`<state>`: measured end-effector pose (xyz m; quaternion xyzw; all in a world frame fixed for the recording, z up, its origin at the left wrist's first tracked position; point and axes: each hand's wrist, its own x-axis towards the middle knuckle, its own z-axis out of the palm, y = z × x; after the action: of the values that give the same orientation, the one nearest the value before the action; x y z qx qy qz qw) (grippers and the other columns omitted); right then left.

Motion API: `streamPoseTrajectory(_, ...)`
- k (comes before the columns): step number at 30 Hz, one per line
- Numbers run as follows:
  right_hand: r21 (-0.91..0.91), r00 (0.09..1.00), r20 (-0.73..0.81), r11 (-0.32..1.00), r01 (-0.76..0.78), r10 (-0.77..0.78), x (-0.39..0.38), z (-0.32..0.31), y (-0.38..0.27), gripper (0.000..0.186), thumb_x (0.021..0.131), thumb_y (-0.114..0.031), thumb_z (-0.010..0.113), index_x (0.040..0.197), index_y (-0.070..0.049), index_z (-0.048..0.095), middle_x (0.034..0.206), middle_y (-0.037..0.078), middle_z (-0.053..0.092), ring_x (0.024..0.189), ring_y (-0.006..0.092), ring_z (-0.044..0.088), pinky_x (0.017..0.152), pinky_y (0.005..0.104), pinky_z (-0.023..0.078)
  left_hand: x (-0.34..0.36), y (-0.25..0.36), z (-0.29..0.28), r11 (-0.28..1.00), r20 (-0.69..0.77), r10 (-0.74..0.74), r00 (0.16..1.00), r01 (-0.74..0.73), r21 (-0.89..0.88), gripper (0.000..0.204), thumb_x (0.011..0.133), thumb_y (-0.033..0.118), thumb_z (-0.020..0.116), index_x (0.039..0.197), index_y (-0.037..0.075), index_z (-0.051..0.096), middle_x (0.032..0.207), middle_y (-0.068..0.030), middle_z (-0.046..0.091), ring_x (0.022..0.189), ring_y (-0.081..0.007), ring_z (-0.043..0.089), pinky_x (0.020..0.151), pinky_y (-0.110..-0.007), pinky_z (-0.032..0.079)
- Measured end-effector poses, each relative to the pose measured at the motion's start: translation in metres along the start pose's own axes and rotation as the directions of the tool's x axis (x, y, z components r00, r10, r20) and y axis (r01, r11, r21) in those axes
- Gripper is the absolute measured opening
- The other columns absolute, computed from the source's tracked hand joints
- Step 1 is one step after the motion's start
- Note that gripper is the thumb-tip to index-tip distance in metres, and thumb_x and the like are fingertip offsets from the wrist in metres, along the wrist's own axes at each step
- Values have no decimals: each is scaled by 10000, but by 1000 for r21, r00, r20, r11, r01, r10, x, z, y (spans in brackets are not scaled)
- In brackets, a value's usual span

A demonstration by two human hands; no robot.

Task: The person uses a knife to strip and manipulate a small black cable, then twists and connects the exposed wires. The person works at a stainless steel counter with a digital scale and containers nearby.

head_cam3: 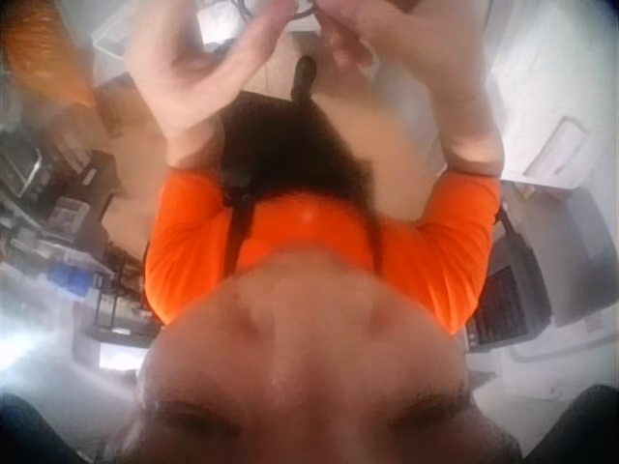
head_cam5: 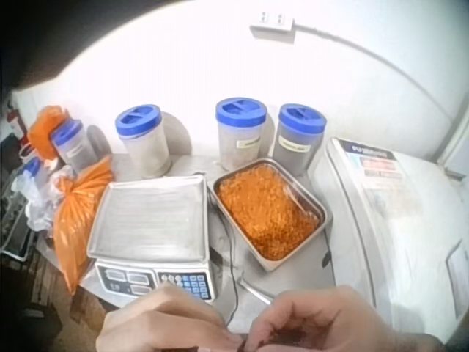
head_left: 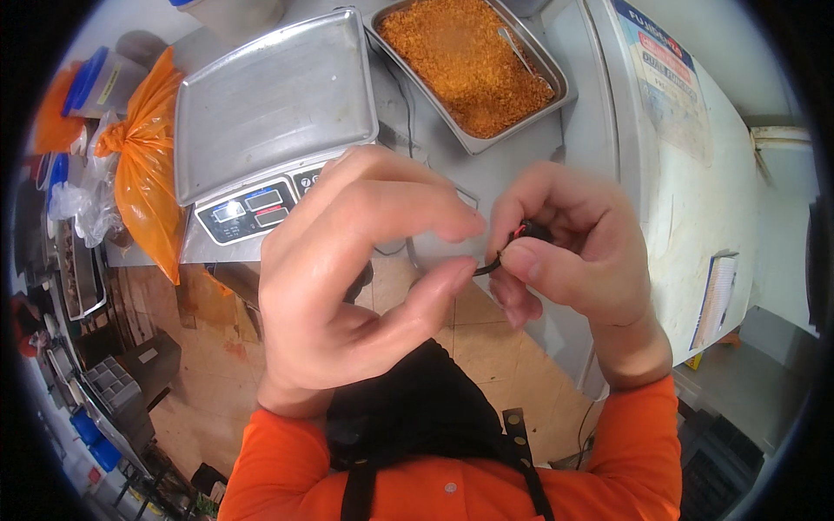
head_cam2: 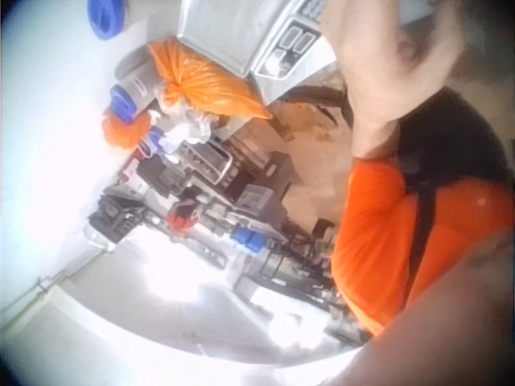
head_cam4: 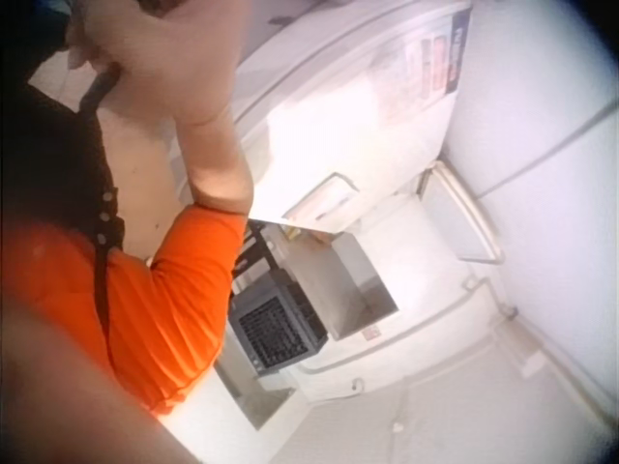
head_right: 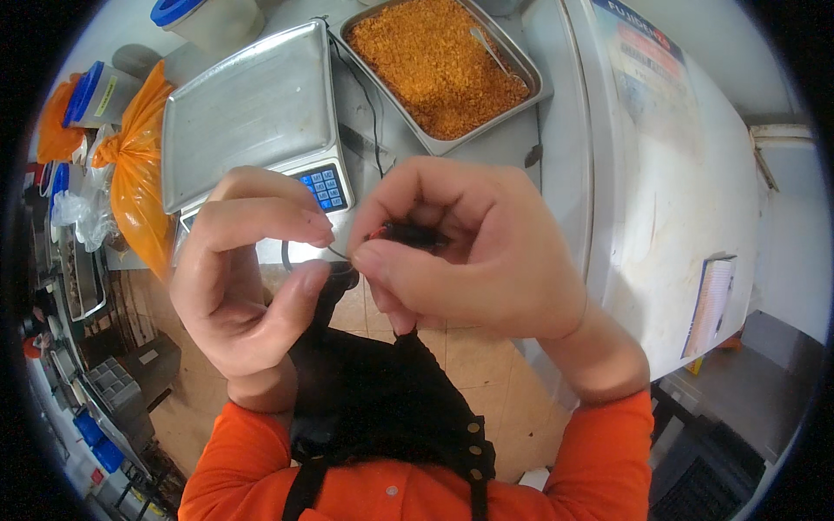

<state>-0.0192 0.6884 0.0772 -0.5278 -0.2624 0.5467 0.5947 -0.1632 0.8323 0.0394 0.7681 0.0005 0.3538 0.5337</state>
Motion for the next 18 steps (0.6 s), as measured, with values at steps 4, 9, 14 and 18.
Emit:
streamPoseTrajectory(4,-30,997,-18,996,-79,79,2,0,-1,122,905,-74,624,949,29,574,655,78,611,501,132,589,431,234,434,-2,0,6,1000,-11,-23,1000,23,-2,237,716,-44,695,946,-22,642,903,-147,650,834,-241,612,769,-319,472)
streamPoseTrajectory(9,-6,995,-33,996,-90,89,2,0,1,98,915,-63,602,956,22,572,648,76,610,488,130,579,426,239,429,0,-3,6,991,-8,96,995,-94,99,224,727,-39,718,935,6,650,914,-149,628,823,-232,611,723,-309,479)
streamPoseTrajectory(14,-1,998,-48,999,-39,39,1,1,3,77,917,-50,601,946,11,565,663,79,618,520,136,597,458,247,457,-2,-6,7,979,-35,138,990,-131,156,200,734,-44,711,913,11,641,942,-150,590,816,-219,597,725,-305,477)
streamPoseTrajectory(18,-20,985,-97,990,140,-141,-2,8,12,76,906,-3,606,954,9,548,721,98,639,589,145,628,527,253,504,-2,-5,9,980,-53,119,992,-109,167,196,731,-49,692,909,5,629,948,-149,578,836,-219,581,757,-302,469)
